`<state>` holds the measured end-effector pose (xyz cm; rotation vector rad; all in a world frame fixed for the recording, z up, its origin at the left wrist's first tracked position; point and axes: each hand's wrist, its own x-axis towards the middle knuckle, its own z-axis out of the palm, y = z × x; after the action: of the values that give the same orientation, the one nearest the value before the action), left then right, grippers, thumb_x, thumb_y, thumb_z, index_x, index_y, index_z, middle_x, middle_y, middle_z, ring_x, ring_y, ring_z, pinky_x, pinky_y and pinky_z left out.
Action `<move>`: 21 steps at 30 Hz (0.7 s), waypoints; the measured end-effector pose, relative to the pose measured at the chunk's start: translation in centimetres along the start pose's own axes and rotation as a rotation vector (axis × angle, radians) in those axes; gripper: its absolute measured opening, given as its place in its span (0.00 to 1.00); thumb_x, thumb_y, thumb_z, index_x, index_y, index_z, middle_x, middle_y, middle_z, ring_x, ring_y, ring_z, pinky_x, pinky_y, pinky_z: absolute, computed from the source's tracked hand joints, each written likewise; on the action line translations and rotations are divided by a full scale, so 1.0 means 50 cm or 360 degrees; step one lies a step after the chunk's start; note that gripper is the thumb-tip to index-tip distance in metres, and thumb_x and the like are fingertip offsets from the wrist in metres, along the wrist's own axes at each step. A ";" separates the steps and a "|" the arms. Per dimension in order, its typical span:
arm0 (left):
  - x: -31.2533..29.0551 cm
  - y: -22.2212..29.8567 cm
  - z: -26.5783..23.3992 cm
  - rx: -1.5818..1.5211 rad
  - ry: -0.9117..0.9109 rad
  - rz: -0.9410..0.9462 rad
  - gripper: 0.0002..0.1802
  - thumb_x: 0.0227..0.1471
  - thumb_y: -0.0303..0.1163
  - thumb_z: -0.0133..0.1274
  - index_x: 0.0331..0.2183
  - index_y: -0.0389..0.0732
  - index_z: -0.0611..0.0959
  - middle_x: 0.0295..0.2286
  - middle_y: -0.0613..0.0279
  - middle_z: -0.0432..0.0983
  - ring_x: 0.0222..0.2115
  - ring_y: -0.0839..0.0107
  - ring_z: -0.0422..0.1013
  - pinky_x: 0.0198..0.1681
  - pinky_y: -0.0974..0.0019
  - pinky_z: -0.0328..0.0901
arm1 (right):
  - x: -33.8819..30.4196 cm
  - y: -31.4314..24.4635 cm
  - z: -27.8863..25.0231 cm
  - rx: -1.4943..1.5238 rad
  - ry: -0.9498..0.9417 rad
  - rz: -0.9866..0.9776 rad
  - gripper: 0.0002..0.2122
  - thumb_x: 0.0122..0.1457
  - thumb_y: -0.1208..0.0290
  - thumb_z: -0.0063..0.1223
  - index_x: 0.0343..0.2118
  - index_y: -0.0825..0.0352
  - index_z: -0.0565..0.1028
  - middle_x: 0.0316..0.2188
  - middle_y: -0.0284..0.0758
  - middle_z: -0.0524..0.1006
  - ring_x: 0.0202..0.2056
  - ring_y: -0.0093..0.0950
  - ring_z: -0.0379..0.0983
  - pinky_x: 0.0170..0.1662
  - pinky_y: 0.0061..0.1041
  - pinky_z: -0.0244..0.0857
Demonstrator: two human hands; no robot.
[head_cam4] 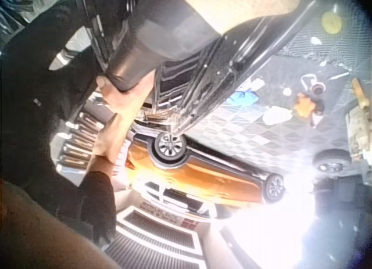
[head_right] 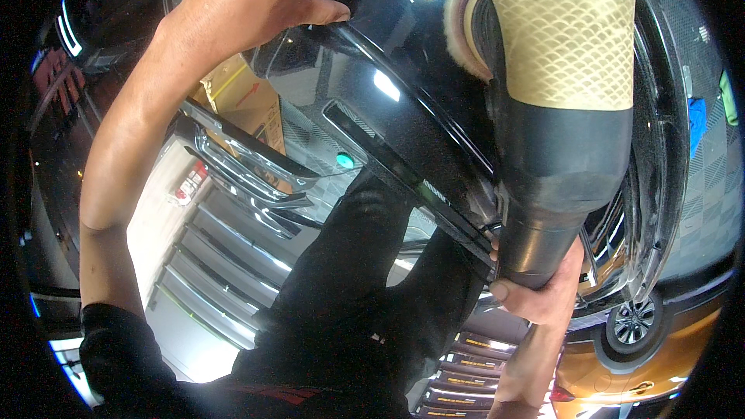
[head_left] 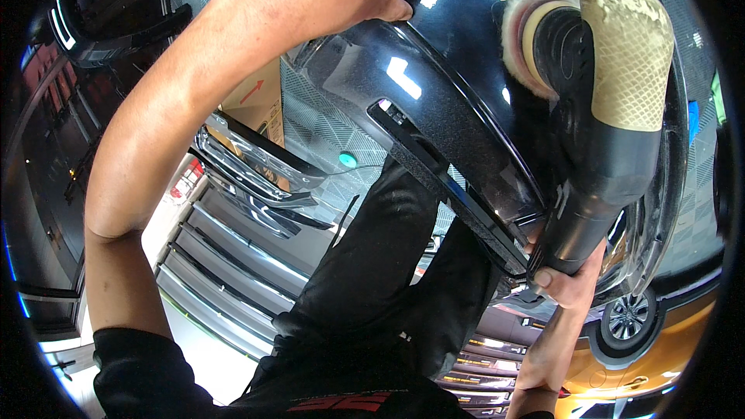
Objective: The person uses a rotary polisher with a foam pad to polish a black car bumper. They apply polishing compound from a yellow bottle onto the pad and systematically move the polisher across the bumper surface.
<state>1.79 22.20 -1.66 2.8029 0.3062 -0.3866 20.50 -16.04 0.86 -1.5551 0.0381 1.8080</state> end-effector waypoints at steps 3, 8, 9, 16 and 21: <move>0.003 0.000 0.000 -0.0007 -0.0015 -0.0021 0.62 0.30 0.23 0.80 0.65 0.44 0.63 0.63 0.31 0.53 0.59 0.34 0.61 0.62 0.40 0.66 | 0.002 -0.002 -0.002 -0.0001 -0.0009 0.0029 0.39 0.32 0.66 0.81 0.51 0.73 0.73 0.36 0.39 0.83 0.34 0.27 0.82 0.41 0.26 0.77; 0.002 0.006 0.004 0.0056 0.0004 0.0009 0.62 0.30 0.22 0.80 0.65 0.45 0.63 0.63 0.31 0.53 0.60 0.35 0.60 0.62 0.40 0.66 | 0.001 0.000 -0.004 0.0021 0.0009 0.0021 0.39 0.32 0.66 0.80 0.51 0.73 0.73 0.36 0.40 0.83 0.34 0.28 0.82 0.40 0.26 0.77; 0.003 0.007 0.003 0.0066 -0.0009 0.0000 0.62 0.30 0.22 0.80 0.65 0.45 0.63 0.63 0.31 0.53 0.59 0.35 0.60 0.62 0.40 0.66 | 0.001 -0.001 -0.005 0.0016 0.0004 0.0038 0.39 0.32 0.66 0.80 0.51 0.74 0.73 0.36 0.40 0.83 0.34 0.28 0.82 0.40 0.26 0.77; 0.002 0.000 0.011 -0.0016 0.0037 0.0004 0.62 0.30 0.23 0.80 0.64 0.46 0.62 0.63 0.31 0.53 0.59 0.35 0.61 0.62 0.39 0.65 | 0.002 0.002 -0.001 0.0032 0.0049 0.0009 0.38 0.32 0.66 0.79 0.49 0.75 0.73 0.35 0.40 0.83 0.33 0.29 0.83 0.39 0.27 0.78; 0.000 -0.002 0.009 -0.0009 0.0033 0.0010 0.62 0.30 0.23 0.80 0.64 0.46 0.62 0.63 0.31 0.53 0.59 0.35 0.61 0.63 0.38 0.65 | 0.004 0.002 0.004 0.0058 0.0045 -0.0028 0.36 0.32 0.66 0.78 0.48 0.75 0.74 0.34 0.40 0.83 0.32 0.29 0.83 0.39 0.27 0.78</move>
<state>1.63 22.16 -2.12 2.8036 0.3021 -0.3551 20.27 -15.92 0.72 -1.5507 0.0702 1.7623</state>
